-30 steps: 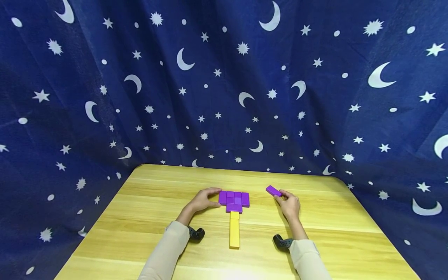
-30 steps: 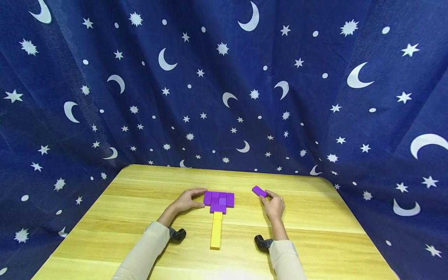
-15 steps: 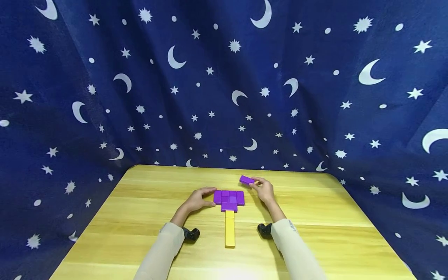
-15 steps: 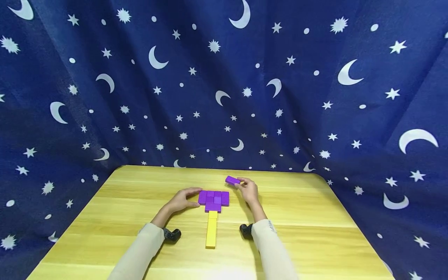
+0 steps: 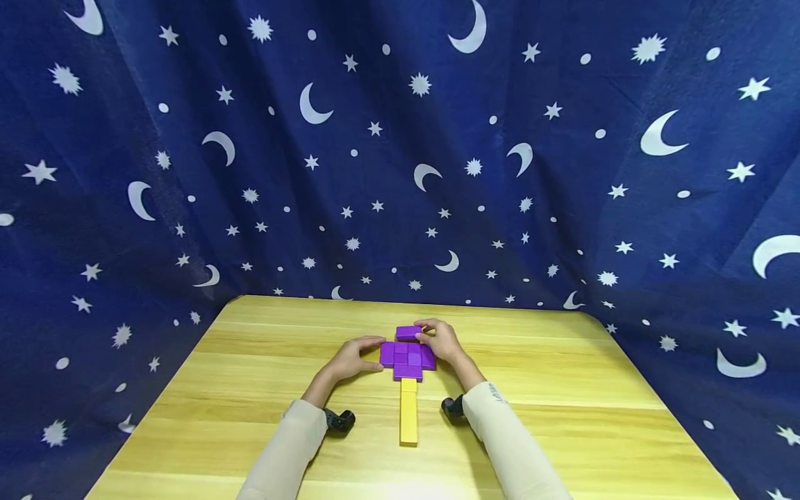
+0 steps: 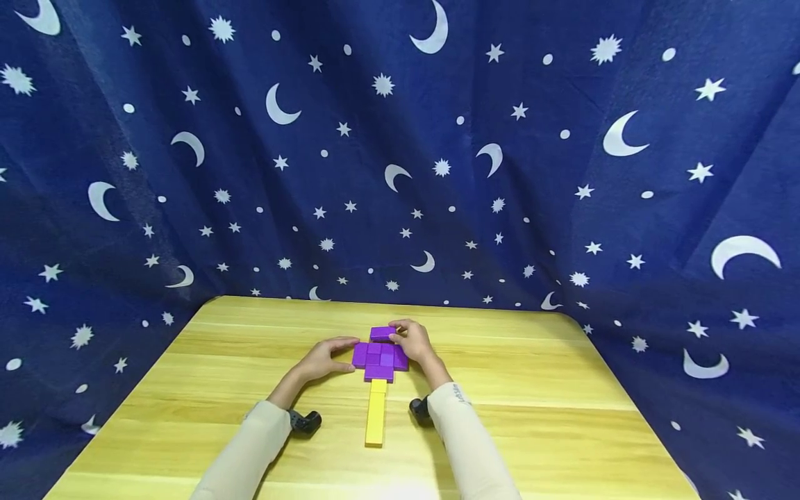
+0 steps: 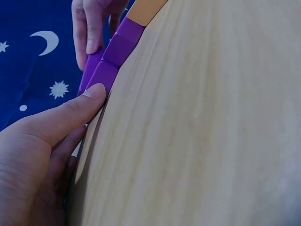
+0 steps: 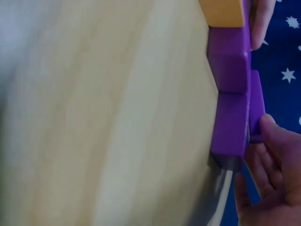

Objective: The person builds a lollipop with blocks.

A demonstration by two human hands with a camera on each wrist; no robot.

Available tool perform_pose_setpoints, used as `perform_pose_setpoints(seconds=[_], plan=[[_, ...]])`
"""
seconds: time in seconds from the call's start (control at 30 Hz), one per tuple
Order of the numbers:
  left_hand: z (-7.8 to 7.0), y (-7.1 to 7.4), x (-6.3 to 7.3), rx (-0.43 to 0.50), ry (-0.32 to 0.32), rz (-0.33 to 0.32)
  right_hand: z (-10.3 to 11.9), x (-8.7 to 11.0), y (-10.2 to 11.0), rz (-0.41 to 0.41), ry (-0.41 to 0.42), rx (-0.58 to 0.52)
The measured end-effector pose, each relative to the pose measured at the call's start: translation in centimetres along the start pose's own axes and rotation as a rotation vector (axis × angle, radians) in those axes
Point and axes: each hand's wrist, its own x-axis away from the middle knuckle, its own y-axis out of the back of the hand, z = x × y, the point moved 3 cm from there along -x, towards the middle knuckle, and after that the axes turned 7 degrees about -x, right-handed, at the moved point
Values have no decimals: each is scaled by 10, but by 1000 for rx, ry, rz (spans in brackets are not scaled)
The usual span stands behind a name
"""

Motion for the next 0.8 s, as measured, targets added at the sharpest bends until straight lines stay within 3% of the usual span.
perform_pose_setpoints(seconds=[0.53, 0.8], plan=[[-4, 0, 0, -41, 31, 6, -7, 3, -6, 56, -74, 15], [0, -1, -1, -41, 30, 4, -8, 5, -6, 34, -76, -21]])
